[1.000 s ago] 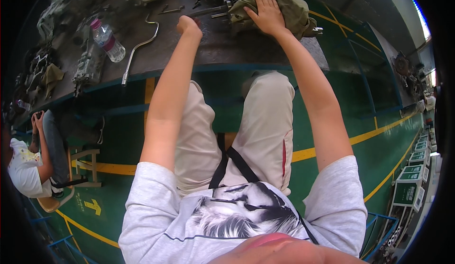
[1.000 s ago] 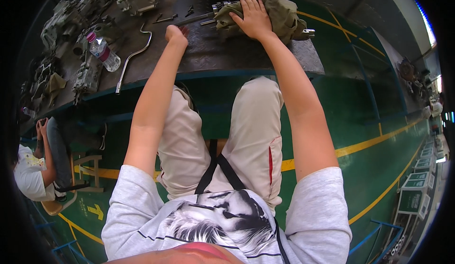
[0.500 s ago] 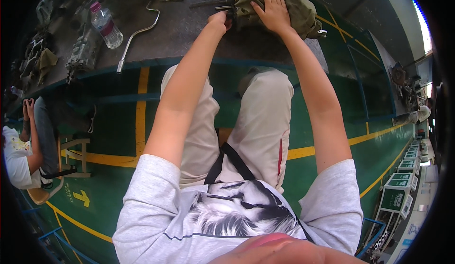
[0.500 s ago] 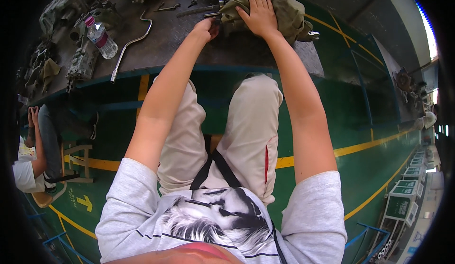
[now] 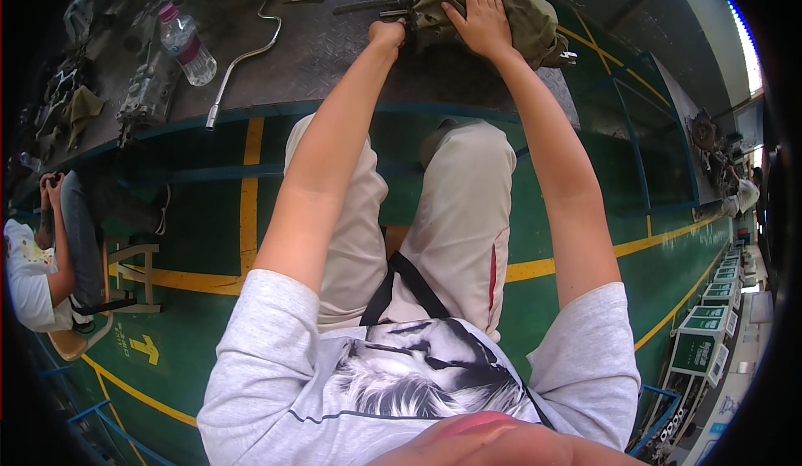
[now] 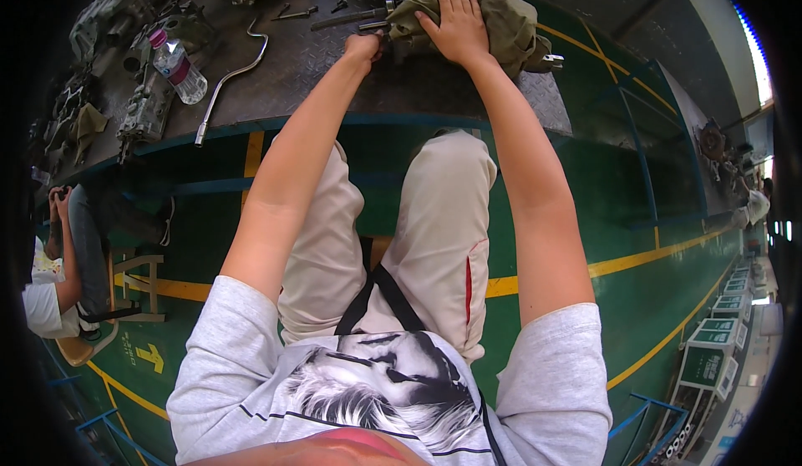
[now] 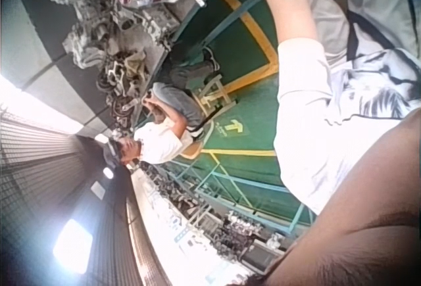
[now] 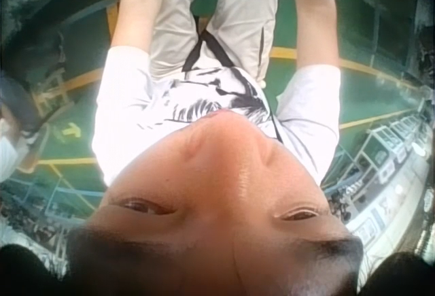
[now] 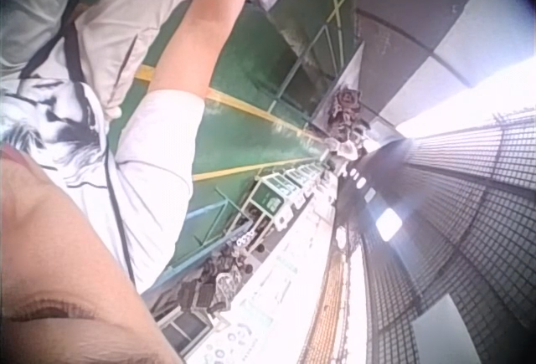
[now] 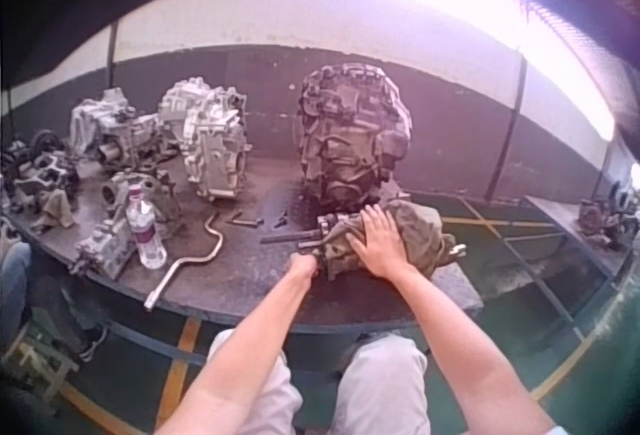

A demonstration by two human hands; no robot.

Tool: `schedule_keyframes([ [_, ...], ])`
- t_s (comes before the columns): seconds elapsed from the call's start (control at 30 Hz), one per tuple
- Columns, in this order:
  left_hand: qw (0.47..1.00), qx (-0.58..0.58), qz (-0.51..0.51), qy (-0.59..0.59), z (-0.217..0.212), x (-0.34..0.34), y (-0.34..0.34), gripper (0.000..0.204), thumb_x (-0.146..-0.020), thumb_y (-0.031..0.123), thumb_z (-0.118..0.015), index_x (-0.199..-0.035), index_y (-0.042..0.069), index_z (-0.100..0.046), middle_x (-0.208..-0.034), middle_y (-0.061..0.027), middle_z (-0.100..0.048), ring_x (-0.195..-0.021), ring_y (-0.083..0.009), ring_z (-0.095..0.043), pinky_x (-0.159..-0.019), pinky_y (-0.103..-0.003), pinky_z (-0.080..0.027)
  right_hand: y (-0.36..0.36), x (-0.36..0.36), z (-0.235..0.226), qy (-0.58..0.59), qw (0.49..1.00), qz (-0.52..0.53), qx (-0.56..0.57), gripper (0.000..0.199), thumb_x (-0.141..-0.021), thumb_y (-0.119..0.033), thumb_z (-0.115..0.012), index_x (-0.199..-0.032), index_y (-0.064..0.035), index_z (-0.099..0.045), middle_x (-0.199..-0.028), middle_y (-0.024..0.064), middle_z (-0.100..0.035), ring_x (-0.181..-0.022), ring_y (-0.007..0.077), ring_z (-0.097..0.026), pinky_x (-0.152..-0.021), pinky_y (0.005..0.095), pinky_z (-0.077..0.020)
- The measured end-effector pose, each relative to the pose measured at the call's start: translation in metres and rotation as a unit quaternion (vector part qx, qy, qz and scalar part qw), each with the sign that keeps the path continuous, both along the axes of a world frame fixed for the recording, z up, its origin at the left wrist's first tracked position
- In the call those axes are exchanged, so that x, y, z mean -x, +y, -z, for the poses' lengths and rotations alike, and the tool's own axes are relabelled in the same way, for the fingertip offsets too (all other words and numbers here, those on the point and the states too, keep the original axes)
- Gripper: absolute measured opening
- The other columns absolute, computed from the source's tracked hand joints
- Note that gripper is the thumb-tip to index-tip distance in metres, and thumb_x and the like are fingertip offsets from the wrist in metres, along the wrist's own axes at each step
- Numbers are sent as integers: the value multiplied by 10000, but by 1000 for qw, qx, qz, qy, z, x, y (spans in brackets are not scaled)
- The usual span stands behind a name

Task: The person is assembling mechanical gears onto a shaft and placing the assembly into a transmission housing by hand, occasionally using a cloth to wipe the parts.

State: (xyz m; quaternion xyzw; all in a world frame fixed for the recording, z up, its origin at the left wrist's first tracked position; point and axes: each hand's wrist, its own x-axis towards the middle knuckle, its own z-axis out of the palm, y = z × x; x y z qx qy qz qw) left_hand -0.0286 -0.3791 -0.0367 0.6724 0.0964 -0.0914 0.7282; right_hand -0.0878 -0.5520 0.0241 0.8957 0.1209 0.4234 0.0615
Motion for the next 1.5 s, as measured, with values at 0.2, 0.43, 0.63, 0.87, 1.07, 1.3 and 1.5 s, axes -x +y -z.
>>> schedule_keyframes([
  [0.2, 999, 9, -38, 12, -4, 4, 1, 196, -809, 164, -691, -824, -14, -610, -699, -67, -594, -566, -151, -542, -453, -284, -417, -1, 2, 1, -3, 1000, 5, 4, 637, -913, -530, -424, -1348, -65, -414, -1417, 109, -391, -1358, 245, -288, -1135, 392, -173],
  [0.43, 996, 77, -39, 10, -2, -5, 13, 187, -753, 146, -705, -787, -16, -616, -653, -73, -596, -544, -167, -559, -454, -303, -421, 1, -3, -1, -7, 1000, -11, -7, 673, -901, -558, -412, -1346, -54, -422, -1416, 116, -396, -1359, 246, -287, -1140, 401, -155],
  [0.63, 999, 44, 7, -9, -1, 1, 8, 189, -784, 155, -705, -782, -18, -630, -697, -84, -614, -539, -164, -553, -441, -293, -425, -3, -3, 3, -6, 1000, -6, -7, 674, -899, -563, -411, -1349, -61, -419, -1418, 112, -392, -1360, 244, -284, -1141, 399, -153],
  [0.87, 995, -35, 50, -75, 4, -2, 3, 253, -831, 203, -682, -810, -42, -625, -706, -95, -608, -522, -174, -512, -484, -317, -421, -7, -4, 2, -8, 1000, 10, 1, 679, -900, -579, -402, -1355, -75, -418, -1424, 105, -386, -1367, 243, -271, -1143, 398, -147],
  [1.07, 997, -6, 46, -57, 13, -18, 15, 293, -843, 232, -673, -784, -47, -606, -696, -99, -593, -500, -178, -491, -482, -327, -411, 13, 5, -13, -34, 999, -13, 6, 656, -900, -549, -442, -1342, -65, -426, -1398, 111, -413, -1351, 257, -295, -1135, 417, -158],
  [1.3, 998, -44, 43, -31, 4, -9, 1, 353, -871, 275, -638, -733, -46, -586, -655, -93, -578, -486, -180, -479, -476, -329, -410, 2, 9, -13, -31, 999, 1, 24, 626, -886, -521, -487, -1314, -64, -460, -1344, 116, -473, -1307, 260, -363, -1115, 448, -185],
  [1.5, 996, -66, 59, -28, 5, -14, 1, 353, -875, 276, -630, -728, -43, -591, -653, -97, -587, -484, -182, -481, -461, -326, -402, -2, 8, -17, -14, 999, -5, 29, 702, -855, -585, -498, -1320, -62, -456, -1356, 123, -463, -1309, 269, -366, -1111, 471, -186],
])
